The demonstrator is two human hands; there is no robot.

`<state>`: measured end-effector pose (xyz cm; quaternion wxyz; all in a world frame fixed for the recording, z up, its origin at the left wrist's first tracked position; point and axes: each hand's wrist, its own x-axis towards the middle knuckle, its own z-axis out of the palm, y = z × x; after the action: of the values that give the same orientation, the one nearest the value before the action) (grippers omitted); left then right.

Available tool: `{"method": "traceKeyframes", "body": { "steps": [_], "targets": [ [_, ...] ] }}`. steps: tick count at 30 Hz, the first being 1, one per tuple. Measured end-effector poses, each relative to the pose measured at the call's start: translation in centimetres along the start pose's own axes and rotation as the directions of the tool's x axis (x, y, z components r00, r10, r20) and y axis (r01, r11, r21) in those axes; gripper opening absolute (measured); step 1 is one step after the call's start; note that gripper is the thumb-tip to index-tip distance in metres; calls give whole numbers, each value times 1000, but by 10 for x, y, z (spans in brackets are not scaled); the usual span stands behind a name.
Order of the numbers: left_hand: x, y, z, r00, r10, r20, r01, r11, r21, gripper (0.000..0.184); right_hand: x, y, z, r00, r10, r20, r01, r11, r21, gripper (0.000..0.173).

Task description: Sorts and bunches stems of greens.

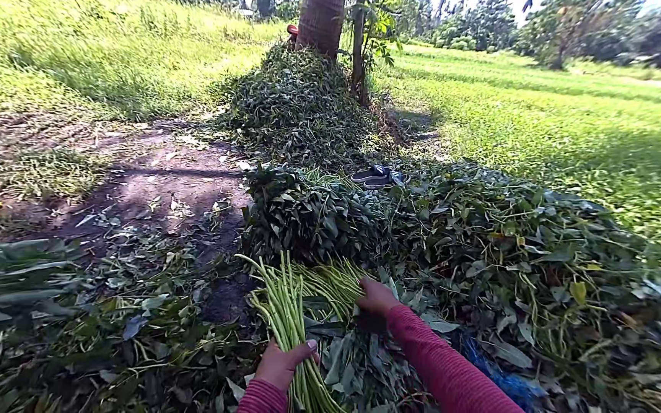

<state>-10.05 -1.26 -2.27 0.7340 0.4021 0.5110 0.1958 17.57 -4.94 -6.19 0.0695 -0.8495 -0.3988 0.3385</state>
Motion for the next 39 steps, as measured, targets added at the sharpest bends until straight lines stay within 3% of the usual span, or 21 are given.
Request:
{"method": "traceKeyframes", "body": {
  "steps": [4, 7, 12, 15, 19, 23, 25, 27, 32, 34, 36, 39],
  "targets": [
    [4, -6, 5, 999, -47, -7, 47, 999, -15, 52, 7, 16, 14, 993, -43, 107, 24, 985, 172, 54],
    [8, -12, 13, 993, -115, -3, 114, 990, -85, 42, -1, 18, 19, 996, -56, 70, 47, 992, 119, 58],
    [17, -27, 31, 982, -184, 31, 185, 942, -281, 43, -66, -1, 39, 995, -81, -58, 92, 969, 231, 46],
    [20, -31, 38, 983, -181, 28, 183, 950, -255, 48, -110, -9, 61, 979, -172, -107, 198, 925, 324, 43],
    [12, -34, 37, 989, -122, 87, 139, 963, -233, 34, -134, -8, 85, 927, -365, -88, 369, 840, 398, 38],
    [6, -39, 32, 983, -47, 177, 95, 957, -275, 32, -146, -6, 85, 884, -465, -53, 447, 805, 389, 55],
    [4, -40, 30, 976, 10, 216, 57, 952, -302, 28, -150, -4, 83, 873, -485, -50, 473, 819, 325, 48],
    [0, -35, 26, 961, 99, 258, -5, 940, -341, 24, -153, 3, 79, 886, -464, 19, 443, 857, 264, 46],
    [-14, -14, 13, 907, 242, 345, -60, 884, -463, 31, -160, 44, 50, 908, -349, 233, 235, 883, 405, 71],
    [-26, -3, 14, 901, 271, 339, -99, 889, -446, 33, -167, 59, 25, 943, -297, 151, 203, 872, 446, 78],
    [-37, 3, 19, 892, 304, 336, -161, 906, -391, 37, -175, 61, 3, 950, -310, -25, 278, 810, 517, 86],
    [-61, -1, 35, 856, 377, 354, -340, 926, -165, 58, -191, 38, -11, 880, -441, -179, 435, 592, 679, 102]
  ]
}}
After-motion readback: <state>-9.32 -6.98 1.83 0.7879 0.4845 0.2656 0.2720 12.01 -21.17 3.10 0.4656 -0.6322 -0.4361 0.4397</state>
